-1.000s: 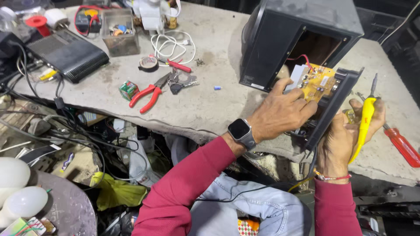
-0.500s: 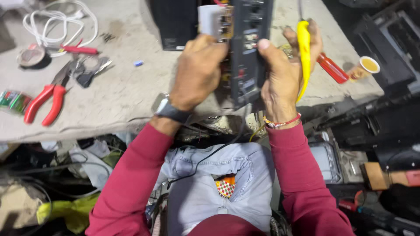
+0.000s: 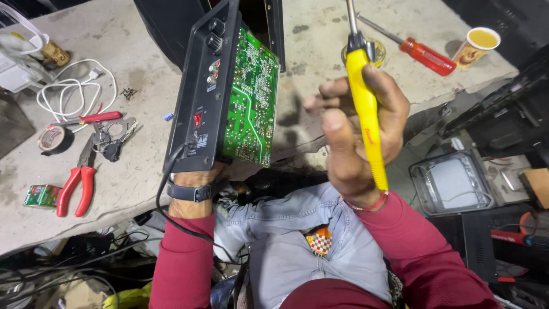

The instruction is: The person opens a battery charger, removes and replaces batteries, then closes the unit. The person then uses a soldering iron to work on a green circuit board, applying heat to specific points on the board.

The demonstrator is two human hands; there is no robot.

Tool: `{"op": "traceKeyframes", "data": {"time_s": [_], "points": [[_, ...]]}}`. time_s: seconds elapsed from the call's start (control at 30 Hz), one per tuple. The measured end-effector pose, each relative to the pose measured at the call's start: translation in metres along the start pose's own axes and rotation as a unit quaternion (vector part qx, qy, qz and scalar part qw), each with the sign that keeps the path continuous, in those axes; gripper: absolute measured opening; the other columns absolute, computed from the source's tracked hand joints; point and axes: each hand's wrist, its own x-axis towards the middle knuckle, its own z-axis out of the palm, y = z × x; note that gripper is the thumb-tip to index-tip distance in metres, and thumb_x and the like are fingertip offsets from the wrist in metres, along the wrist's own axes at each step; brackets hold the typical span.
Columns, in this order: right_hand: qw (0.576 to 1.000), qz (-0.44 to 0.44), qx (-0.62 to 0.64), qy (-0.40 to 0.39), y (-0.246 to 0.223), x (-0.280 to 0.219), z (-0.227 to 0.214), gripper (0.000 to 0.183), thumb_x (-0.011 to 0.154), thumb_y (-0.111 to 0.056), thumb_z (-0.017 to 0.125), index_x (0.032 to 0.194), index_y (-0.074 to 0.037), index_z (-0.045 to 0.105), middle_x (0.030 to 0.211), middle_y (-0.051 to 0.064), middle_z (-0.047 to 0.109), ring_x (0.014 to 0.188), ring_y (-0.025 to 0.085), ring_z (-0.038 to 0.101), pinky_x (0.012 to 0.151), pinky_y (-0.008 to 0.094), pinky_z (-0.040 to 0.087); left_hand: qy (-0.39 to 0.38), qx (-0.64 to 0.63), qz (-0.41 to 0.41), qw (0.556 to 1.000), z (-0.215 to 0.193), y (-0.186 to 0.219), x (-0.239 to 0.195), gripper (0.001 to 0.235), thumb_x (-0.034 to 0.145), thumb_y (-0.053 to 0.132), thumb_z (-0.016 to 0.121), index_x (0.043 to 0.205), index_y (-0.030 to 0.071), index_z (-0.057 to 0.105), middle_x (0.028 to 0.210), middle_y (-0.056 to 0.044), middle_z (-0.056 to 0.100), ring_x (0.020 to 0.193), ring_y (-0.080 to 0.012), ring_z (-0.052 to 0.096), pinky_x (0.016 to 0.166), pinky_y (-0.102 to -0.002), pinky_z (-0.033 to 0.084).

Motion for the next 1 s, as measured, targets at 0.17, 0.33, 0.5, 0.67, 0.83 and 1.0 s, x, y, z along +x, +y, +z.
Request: {"op": "traceKeyframes", "data": {"time_s": [0.17,0.33,0.5,0.67,0.83,1.0], "points": [[0.990,0.002,0.133,0.036,0.018,-0.022,-0.035,0.063,0.098,-0.029,0.074,0.143,-0.005,0.038,0.121,0.015,0.061,0.098,0.023,0.068,0.075,0.042,0.064,-0.034,-0.122,0.026,0.992,0.008,-0.014,-0.025,0.043,0.104,0.023,0.061,0.140,0.000,0.057,0.136,-0.017,0.063,0.123,-0.0293,0.063,0.105,-0.044,0.052],[0.995,0.048,0.066,0.050,0.026,-0.034,-0.079,0.049,0.109,-0.029,0.074,0.138,-0.007,0.041,0.115,0.016,0.062,0.081,0.023,0.067,0.067,0.043,0.060,-0.061,-0.266,0.039,0.961,0.014,-0.038,-0.043,0.047,0.110,0.028,0.058,0.149,0.002,0.054,0.144,-0.015,0.060,0.129,-0.0286,0.061,0.112,-0.044,0.050],[0.984,0.108,0.137,0.021,0.043,-0.020,-0.098,0.040,0.112,-0.033,0.071,0.123,0.002,0.054,0.104,0.018,0.066,0.084,0.024,0.066,0.075,0.040,0.058,-0.065,-0.308,0.039,0.948,0.001,-0.054,-0.054,0.052,0.110,0.038,0.052,0.152,0.006,0.051,0.150,-0.013,0.057,0.136,-0.0301,0.057,0.119,-0.048,0.046],[0.966,0.183,0.181,0.016,0.058,0.002,-0.084,0.033,0.109,-0.030,0.070,0.106,0.001,0.060,0.092,0.016,0.066,0.074,0.023,0.065,0.068,0.039,0.056,-0.060,-0.315,0.028,0.947,-0.006,-0.060,-0.055,0.055,0.111,0.037,0.051,0.157,0.007,0.046,0.155,-0.013,0.053,0.140,-0.0304,0.054,0.121,-0.049,0.043],[0.959,0.210,0.192,0.007,0.066,0.010,-0.074,0.029,0.106,-0.026,0.072,0.100,0.000,0.061,0.085,0.015,0.066,0.071,0.023,0.064,0.065,0.040,0.055,-0.065,-0.306,0.034,0.949,-0.007,-0.062,-0.055,0.060,0.110,0.042,0.050,0.158,0.007,0.043,0.158,-0.014,0.050,0.143,-0.0315,0.051,0.122,-0.049,0.042],[0.956,0.219,0.195,0.002,0.069,0.014,-0.069,0.025,0.104,-0.025,0.073,0.103,-0.002,0.062,0.085,0.013,0.066,0.070,0.022,0.064,0.064,0.040,0.055,-0.058,-0.294,0.038,0.953,-0.004,-0.057,-0.055,0.060,0.108,0.041,0.052,0.156,0.006,0.045,0.155,-0.015,0.052,0.140,-0.0324,0.054,0.119,-0.051,0.045]]}}
